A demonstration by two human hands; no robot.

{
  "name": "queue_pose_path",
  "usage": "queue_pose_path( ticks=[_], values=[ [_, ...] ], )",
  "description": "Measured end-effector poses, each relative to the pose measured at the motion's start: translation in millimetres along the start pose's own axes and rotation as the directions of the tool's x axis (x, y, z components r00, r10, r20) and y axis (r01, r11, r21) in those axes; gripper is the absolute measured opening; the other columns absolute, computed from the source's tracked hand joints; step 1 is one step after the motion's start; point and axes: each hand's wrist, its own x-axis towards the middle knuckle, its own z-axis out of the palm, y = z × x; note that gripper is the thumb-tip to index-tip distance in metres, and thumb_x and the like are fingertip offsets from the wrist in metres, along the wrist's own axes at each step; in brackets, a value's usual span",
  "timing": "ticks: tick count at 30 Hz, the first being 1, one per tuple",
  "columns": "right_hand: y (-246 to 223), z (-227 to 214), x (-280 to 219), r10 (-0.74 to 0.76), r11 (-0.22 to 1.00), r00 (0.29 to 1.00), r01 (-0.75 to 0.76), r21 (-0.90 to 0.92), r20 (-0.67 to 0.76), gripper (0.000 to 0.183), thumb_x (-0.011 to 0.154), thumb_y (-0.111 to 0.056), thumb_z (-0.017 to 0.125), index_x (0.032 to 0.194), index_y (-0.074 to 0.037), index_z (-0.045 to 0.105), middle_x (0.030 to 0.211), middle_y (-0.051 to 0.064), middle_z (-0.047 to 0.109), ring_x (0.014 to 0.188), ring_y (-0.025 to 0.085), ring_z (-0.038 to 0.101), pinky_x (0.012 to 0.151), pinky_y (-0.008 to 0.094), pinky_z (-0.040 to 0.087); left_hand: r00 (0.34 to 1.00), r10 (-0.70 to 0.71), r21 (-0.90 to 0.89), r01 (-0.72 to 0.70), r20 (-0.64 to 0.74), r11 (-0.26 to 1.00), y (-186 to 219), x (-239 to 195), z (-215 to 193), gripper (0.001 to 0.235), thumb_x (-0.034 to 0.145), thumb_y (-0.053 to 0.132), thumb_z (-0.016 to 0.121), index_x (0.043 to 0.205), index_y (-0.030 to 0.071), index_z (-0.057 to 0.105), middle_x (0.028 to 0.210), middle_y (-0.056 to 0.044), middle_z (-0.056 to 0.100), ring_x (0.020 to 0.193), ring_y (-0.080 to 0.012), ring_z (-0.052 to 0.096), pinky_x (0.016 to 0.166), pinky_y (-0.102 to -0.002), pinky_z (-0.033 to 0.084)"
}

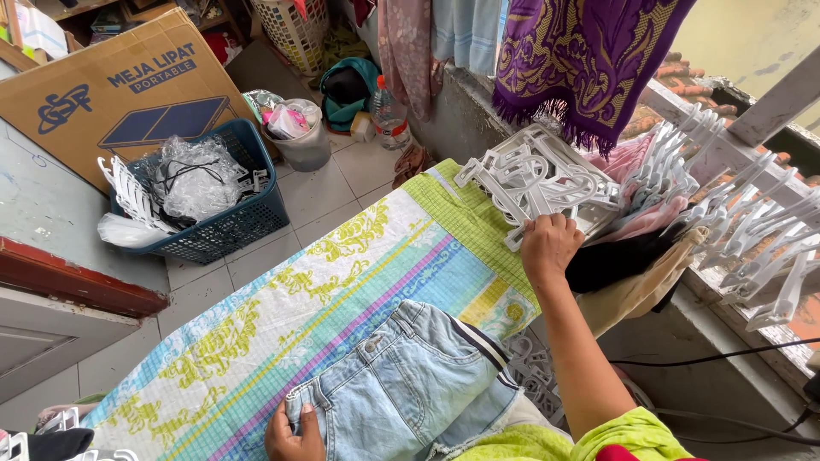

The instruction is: The person is taking children's clothing items from a pile, straightening them out on a padded surface, and then attaching them to plastic hangers using clips.

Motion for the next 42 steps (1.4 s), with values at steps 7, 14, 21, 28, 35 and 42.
queue_pose_path(
  ticks=[7, 14, 21, 28, 35, 42],
  values=[
    [8.6, -4.5, -9.4, 0.136, 0.928, 0.987, -0.156, 0.337, 0.082, 0.019, 0.101, -0.013, 0.057, 0.085, -0.009, 0.068, 0.097, 0.009, 0.066, 0.098, 0.032, 0.057, 0.084, 0.048, 0.033, 0.991, -0.119, -0.061, 0.123, 0.061, 0.991, 25.6, -0.3, -15.7, 0.048, 0.091, 0.024, 0.073, 0.132, 0.000, 0.068, 0.116, -0.013, 0.072, 0.118, -0.0308, 0.059, 0.088, -0.045, 0.056],
    [-2.4, -41.5, -11.8, 0.127, 0.771, 0.991, -0.129, 0.624, 0.048, 0.015, 0.110, -0.014, 0.054, 0.099, -0.008, 0.062, 0.100, 0.005, 0.066, 0.095, 0.025, 0.059, 0.087, 0.042, 0.038, 0.995, -0.052, -0.073, 0.059, 0.089, 0.996, 18.9, 5.2, -13.9, 0.046, 0.093, 0.029, 0.068, 0.130, 0.002, 0.067, 0.120, -0.016, 0.071, 0.114, -0.0346, 0.060, 0.092, -0.048, 0.052],
    [-100.2, -114.0, -57.1, -0.415, 0.255, 0.787, -0.380, 0.889, 0.456, 0.015, 0.109, -0.017, 0.055, 0.104, -0.006, 0.063, 0.104, 0.006, 0.067, 0.080, 0.017, 0.057, 0.074, 0.032, 0.051, 1.000, 0.022, -0.231, -0.022, -0.002, 0.973, 13.6, 4.0, -16.7, 0.044, 0.095, 0.033, 0.064, 0.128, 0.004, 0.066, 0.120, -0.016, 0.071, 0.112, -0.0352, 0.065, 0.098, -0.044, 0.049],
    [-179.3, -70.4, -86.4, -0.588, 0.350, 0.662, -0.309, 0.884, 0.464, 0.014, 0.108, -0.022, 0.063, 0.103, -0.011, 0.072, 0.070, 0.008, 0.066, 0.065, 0.019, 0.066, 0.072, 0.037, 0.053, 0.983, -0.144, -0.491, 0.182, 0.116, 0.852, 69.2, 3.8, -68.4, 0.039, 0.103, 0.019, 0.059, 0.134, -0.004, 0.062, 0.122, -0.029, 0.069, 0.117, -0.0454, 0.065, 0.099, -0.051, 0.052],
    [-235.5, -36.2, -82.8, -0.710, 0.424, 0.579, -0.102, 0.900, 0.400, 0.010, 0.107, -0.013, 0.063, 0.104, -0.008, 0.071, 0.081, 0.018, 0.068, 0.072, 0.036, 0.067, 0.069, 0.049, 0.055, 0.983, -0.152, -0.421, 0.183, 0.105, 0.888, 58.6, 1.7, -63.2, 0.036, 0.103, 0.030, 0.060, 0.128, 0.004, 0.067, 0.110, -0.021, 0.072, 0.106, -0.0415, 0.069, 0.091, -0.047, 0.055],
    [-220.3, -81.7, -80.6, -0.692, 0.544, 0.657, 0.202, 0.814, 0.299, 0.022, 0.106, -0.015, 0.070, 0.122, -0.001, 0.071, 0.113, 0.024, 0.062, 0.093, 0.044, 0.072, 0.078, 0.051, 0.061, 0.993, -0.101, -0.357, 0.117, 0.063, 0.927, 54.0, 0.1, -60.2, 0.035, 0.100, 0.027, 0.065, 0.126, 0.003, 0.067, 0.106, -0.024, 0.071, 0.103, -0.0446, 0.067, 0.088, -0.050, 0.054]
  ],
)
